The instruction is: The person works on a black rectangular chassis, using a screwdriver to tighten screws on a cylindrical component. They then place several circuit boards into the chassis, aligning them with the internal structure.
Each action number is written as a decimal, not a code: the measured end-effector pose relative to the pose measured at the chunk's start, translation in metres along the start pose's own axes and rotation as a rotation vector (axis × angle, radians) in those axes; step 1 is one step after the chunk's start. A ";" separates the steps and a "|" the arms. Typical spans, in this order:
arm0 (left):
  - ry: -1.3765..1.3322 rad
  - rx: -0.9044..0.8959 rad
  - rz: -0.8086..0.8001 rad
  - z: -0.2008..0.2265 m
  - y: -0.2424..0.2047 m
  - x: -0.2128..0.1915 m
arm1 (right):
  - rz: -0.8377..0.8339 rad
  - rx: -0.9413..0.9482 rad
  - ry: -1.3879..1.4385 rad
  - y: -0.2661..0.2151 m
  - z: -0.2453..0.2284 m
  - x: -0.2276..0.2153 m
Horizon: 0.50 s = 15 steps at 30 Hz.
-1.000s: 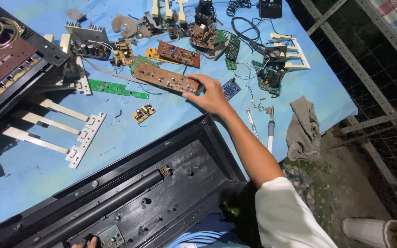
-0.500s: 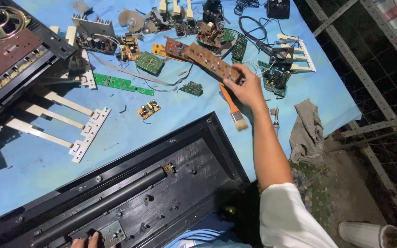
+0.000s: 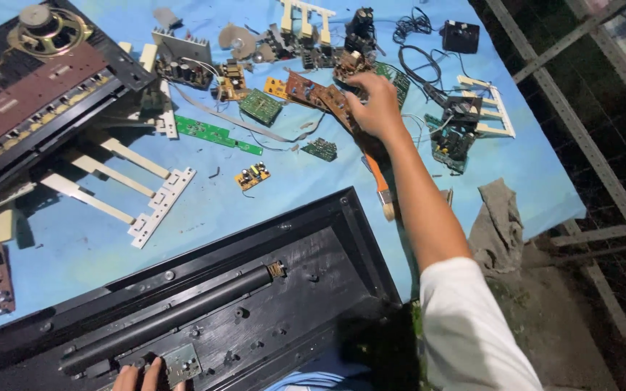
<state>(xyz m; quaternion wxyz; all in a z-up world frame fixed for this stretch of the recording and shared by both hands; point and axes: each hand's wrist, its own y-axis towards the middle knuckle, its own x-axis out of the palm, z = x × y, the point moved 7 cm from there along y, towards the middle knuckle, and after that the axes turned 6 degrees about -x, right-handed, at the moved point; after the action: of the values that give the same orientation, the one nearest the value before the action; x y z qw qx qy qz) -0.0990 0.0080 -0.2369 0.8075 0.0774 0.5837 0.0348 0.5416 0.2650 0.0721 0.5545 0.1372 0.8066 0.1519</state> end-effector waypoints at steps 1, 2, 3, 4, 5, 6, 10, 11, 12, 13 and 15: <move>0.003 -0.007 0.006 0.006 0.003 -0.010 | 0.001 -0.008 0.005 0.015 0.005 0.008; 0.004 -0.037 -0.064 0.012 0.003 -0.014 | -0.049 -0.083 -0.056 0.032 0.004 0.022; 0.004 -0.067 -0.135 0.017 0.004 -0.018 | -0.099 -0.158 -0.118 0.048 0.003 0.037; 0.006 -0.082 -0.131 0.030 0.007 -0.038 | -0.103 -0.171 -0.111 0.059 0.003 0.047; 0.048 -0.102 -0.142 0.044 0.011 -0.055 | -0.229 -0.128 -0.238 0.069 0.009 0.065; 0.089 -0.122 -0.154 0.056 0.016 -0.072 | -0.353 -0.085 -0.369 0.079 0.015 0.083; 0.145 -0.112 -0.099 0.067 0.017 -0.090 | -0.448 -0.021 -0.436 0.104 0.028 0.110; 0.179 -0.130 -0.160 0.064 0.016 -0.083 | -0.442 -0.030 -0.437 0.106 0.026 0.111; 0.209 -0.149 -0.222 0.062 0.014 -0.076 | -0.435 -0.041 -0.440 0.110 0.024 0.109; 0.208 -0.163 -0.216 0.062 0.021 -0.079 | -0.434 -0.056 -0.439 0.113 0.016 0.108; 0.509 -0.147 -0.508 0.057 0.023 -0.065 | -0.438 0.038 -0.472 0.113 0.012 0.101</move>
<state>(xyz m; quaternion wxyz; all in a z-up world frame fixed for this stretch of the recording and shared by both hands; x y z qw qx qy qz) -0.0647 0.0161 -0.1552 0.6227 -0.1395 0.7625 -0.1068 0.5236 0.4088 0.0267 0.7429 0.0021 0.6690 -0.0224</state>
